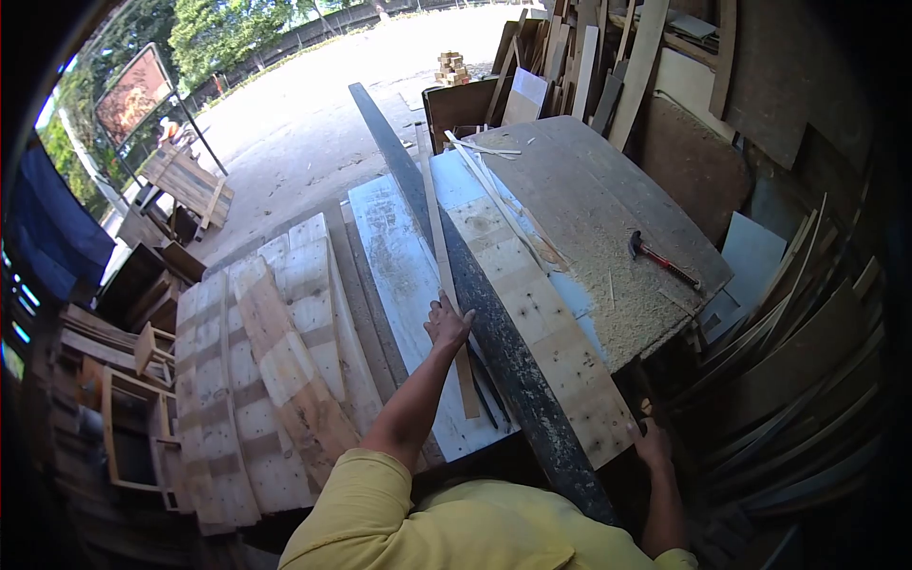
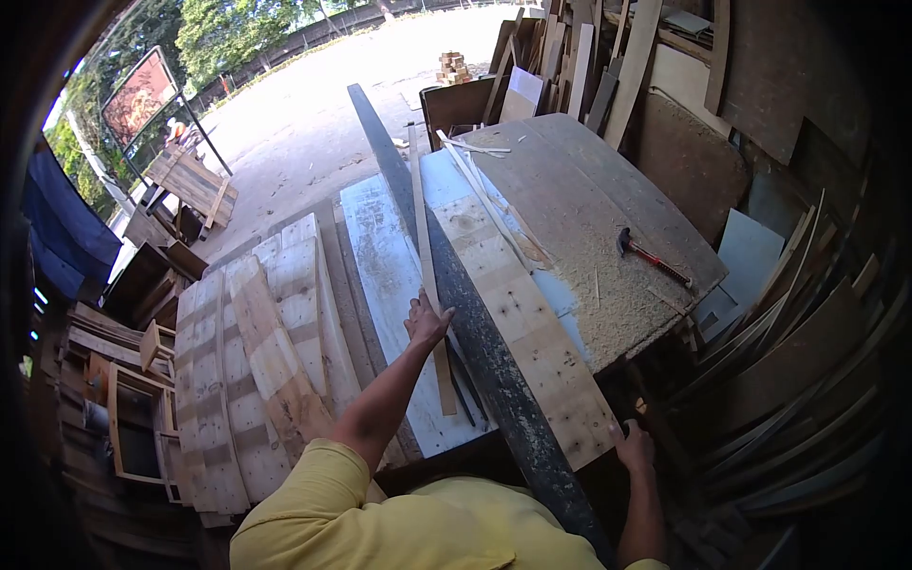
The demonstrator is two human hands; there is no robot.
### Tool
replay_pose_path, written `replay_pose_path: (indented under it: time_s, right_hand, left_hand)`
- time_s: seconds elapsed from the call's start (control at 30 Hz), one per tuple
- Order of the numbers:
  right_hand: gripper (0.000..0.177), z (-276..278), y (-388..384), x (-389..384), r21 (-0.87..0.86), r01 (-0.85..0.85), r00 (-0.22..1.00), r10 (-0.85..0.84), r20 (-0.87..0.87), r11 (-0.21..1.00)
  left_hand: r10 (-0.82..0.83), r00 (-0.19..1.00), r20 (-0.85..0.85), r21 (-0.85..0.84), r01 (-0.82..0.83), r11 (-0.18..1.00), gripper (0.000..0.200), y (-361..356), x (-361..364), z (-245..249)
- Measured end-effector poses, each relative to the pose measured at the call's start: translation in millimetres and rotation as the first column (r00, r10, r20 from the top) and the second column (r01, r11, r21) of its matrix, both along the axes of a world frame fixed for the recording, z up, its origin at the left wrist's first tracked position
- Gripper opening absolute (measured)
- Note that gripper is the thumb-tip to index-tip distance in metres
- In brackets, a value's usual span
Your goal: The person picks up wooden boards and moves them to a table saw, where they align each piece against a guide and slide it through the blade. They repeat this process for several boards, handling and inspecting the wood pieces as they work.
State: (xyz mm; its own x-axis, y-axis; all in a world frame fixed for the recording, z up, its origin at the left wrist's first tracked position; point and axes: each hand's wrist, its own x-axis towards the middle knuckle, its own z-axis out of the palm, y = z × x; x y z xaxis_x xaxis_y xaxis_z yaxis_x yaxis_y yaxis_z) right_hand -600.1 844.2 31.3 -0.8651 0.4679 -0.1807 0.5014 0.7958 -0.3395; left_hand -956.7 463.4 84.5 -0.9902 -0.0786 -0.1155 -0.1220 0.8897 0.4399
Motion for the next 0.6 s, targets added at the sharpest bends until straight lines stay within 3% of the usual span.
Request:
replay_pose_path:
  time_s: [0.03, 0.07, 0.13, 0.2, 0.3, 0.37, 0.47, 0.5, 0.57, 0.6]
  right_hand:
    - [0.042, 1, -2, 2, -0.193, 0.05, 0.996, -0.062, -0.057, 0.98]
    - [0.042, 1, -5, 5, -0.187, 0.053, 0.996, -0.064, -0.054, 0.981]
    - [0.036, 26, -22, 4, -0.613, 0.273, 0.945, -0.327, 0.025, 0.741]
    - [0.037, 23, -19, 6, -0.668, 0.255, 0.94, -0.341, 0.003, 0.699]
    - [0.037, 15, -16, 12, -0.744, 0.211, 0.938, -0.345, -0.028, 0.633]
    - [0.036, 9, -14, 11, -0.765, 0.188, 0.943, -0.331, -0.034, 0.616]
    - [0.033, 20, -17, 10, -0.795, 0.177, 0.935, -0.352, -0.048, 0.58]
    - [0.033, 22, -18, 7, -0.799, 0.186, 0.93, -0.365, -0.045, 0.571]
    - [0.033, 21, -21, 0, -0.808, 0.206, 0.919, -0.392, -0.034, 0.552]
    - [0.034, 20, -22, -5, -0.811, 0.201, 0.917, -0.397, -0.041, 0.549]
  left_hand:
    - [0.006, 1.0, 0.023, 0.029, -0.007, 1.0, 0.089, 0, -5, -7]
    - [0.004, 1.0, 0.026, 0.035, -0.005, 0.999, 0.089, 1, -10, -19]
    - [0.108, 0.991, 0.079, 0.198, -0.122, 0.972, 0.083, 2, -19, -43]
    - [0.104, 0.987, 0.12, 0.265, -0.133, 0.955, 0.076, 7, -18, -47]
    - [0.148, 0.988, 0.031, 0.282, -0.151, 0.947, 0.06, 16, -11, -39]
    - [0.245, 0.965, 0.092, 0.449, -0.259, 0.855, 0.042, 16, -13, -39]
    - [0.307, 0.95, 0.064, 0.483, -0.299, 0.823, 0.035, 10, -11, -49]
    - [0.302, 0.951, 0.06, 0.477, -0.293, 0.829, 0.035, 6, -8, -44]
    - [0.095, 0.992, 0.082, 0.311, -0.116, 0.943, 0.033, -2, 1, -25]
    - [0.086, 0.993, 0.086, 0.304, -0.108, 0.947, 0.033, -7, -7, -23]
